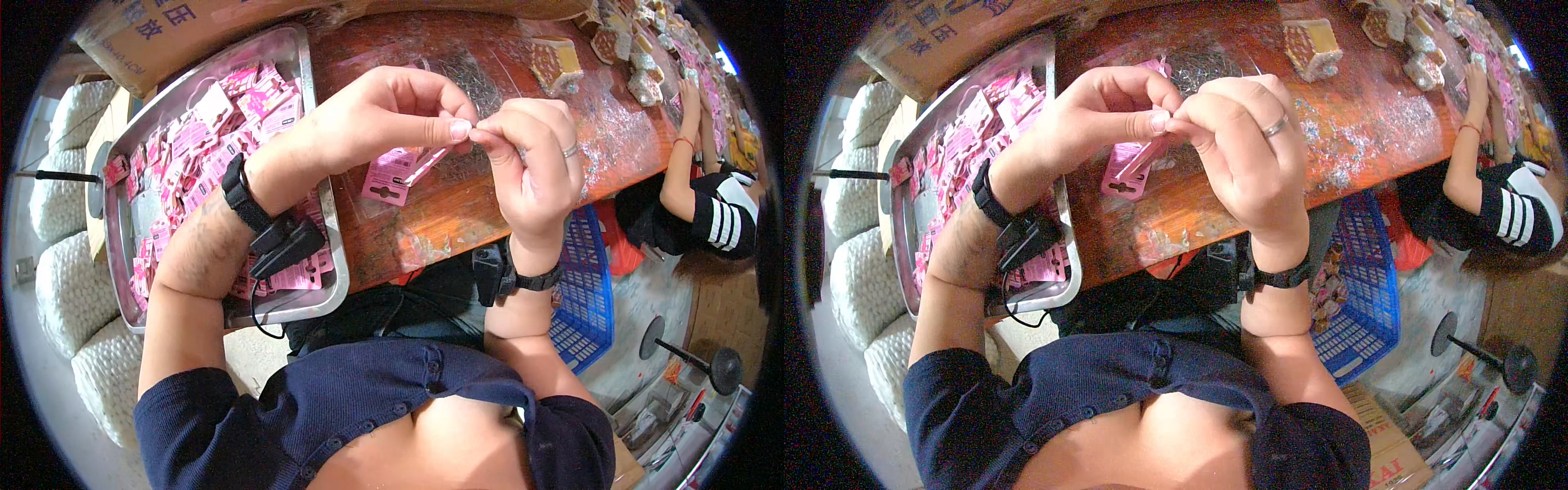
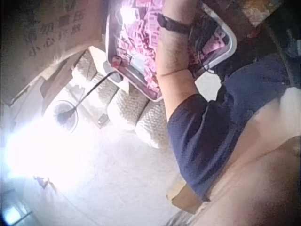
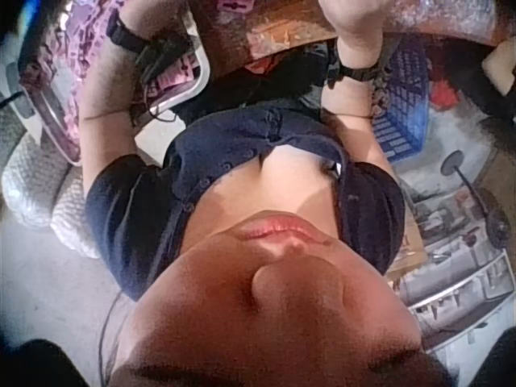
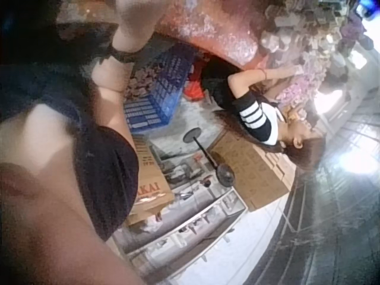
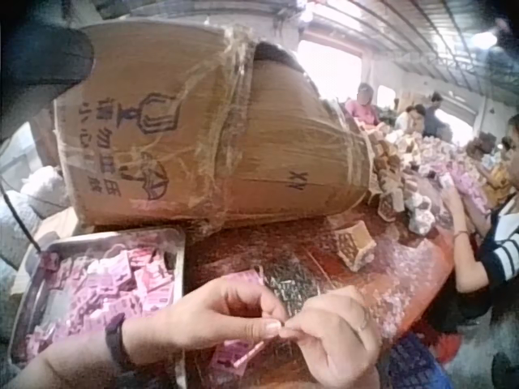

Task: Wrapping small decorated cake-shaped products in plastic and attaching product labels.

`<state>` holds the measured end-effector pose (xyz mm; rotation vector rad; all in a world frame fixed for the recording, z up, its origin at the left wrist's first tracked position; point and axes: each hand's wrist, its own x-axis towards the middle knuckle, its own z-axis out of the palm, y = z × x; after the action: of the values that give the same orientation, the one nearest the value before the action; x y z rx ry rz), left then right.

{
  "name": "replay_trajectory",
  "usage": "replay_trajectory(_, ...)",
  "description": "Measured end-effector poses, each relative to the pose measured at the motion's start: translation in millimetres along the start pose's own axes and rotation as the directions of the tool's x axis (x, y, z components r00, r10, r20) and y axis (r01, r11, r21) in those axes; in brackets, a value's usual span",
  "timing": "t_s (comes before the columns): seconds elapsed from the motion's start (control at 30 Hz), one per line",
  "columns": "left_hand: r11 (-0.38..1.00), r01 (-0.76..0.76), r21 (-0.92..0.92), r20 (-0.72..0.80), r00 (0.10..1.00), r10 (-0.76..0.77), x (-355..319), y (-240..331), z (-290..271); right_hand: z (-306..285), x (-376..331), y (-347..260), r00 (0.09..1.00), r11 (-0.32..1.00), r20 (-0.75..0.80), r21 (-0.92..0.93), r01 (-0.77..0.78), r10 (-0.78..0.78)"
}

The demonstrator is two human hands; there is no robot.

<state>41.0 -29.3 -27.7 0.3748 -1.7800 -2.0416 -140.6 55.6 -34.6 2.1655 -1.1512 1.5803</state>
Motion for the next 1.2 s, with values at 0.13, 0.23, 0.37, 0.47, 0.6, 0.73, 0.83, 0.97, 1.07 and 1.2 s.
replay_trajectory(0.13, 0.999, 0.029, -0.02, 0.025, 0.999, -0.029, 0, -5, -1, 1, -1, 0, 0.996, 0.995, 0.019, -0.035, 0.088, -0.088)
replay_trajectory(0.23, 0.997, 0.048, -0.06, 0.051, 0.998, -0.045, 0, -3, -2, -2, -1, 3, 0.994, 0.995, 0.049, -0.009, 0.102, -0.102)
replay_trajectory(0.37, 0.996, 0.054, -0.069, 0.075, 0.996, -0.049, -1, 0, -2, -4, 0, 3, 0.988, 0.99, 0.066, 0.028, 0.136, -0.137)
replay_trajectory(0.47, 0.998, 0.034, -0.058, 0.072, 0.997, -0.03, -1, 0, -2, -5, 1, 2, 0.989, 0.991, 0.073, 0.031, 0.127, -0.129)
replay_trajectory(0.6, 0.999, -0.019, 0.048, -0.037, 0.999, 0.021, -3, 2, 3, -3, 4, 0, 0.998, 0.998, 0.059, 0.055, 0.004, -0.007)
replay_trajectory(0.73, 0.996, -0.021, 0.087, -0.064, 0.998, 0.027, -6, 7, 9, -1, 3, 0, 0.998, 0.996, 0.032, 0.074, -0.053, 0.051)
replay_trajectory(0.83, 0.993, -0.005, 0.117, -0.118, 0.993, 0.019, -7, 7, 8, 0, 4, 0, 0.998, 0.996, 0.038, 0.079, -0.049, 0.046)
replay_trajectory(0.97, 0.997, -0.051, 0.062, -0.073, 0.996, 0.056, -3, 2, 6, -4, 7, 3, 0.997, 0.993, 0.072, 0.111, -0.036, 0.028)
replay_trajectory(1.07, 0.999, -0.025, 0.038, -0.049, 0.998, 0.027, -3, 1, 5, -6, 10, 4, 0.995, 0.991, 0.094, 0.134, -0.028, 0.015)
replay_trajectory(1.2, 0.999, 0.002, 0.046, -0.105, 0.994, 0.003, -3, 1, 3, -9, 10, 11, 0.994, 0.986, 0.109, 0.167, -0.014, -0.005)
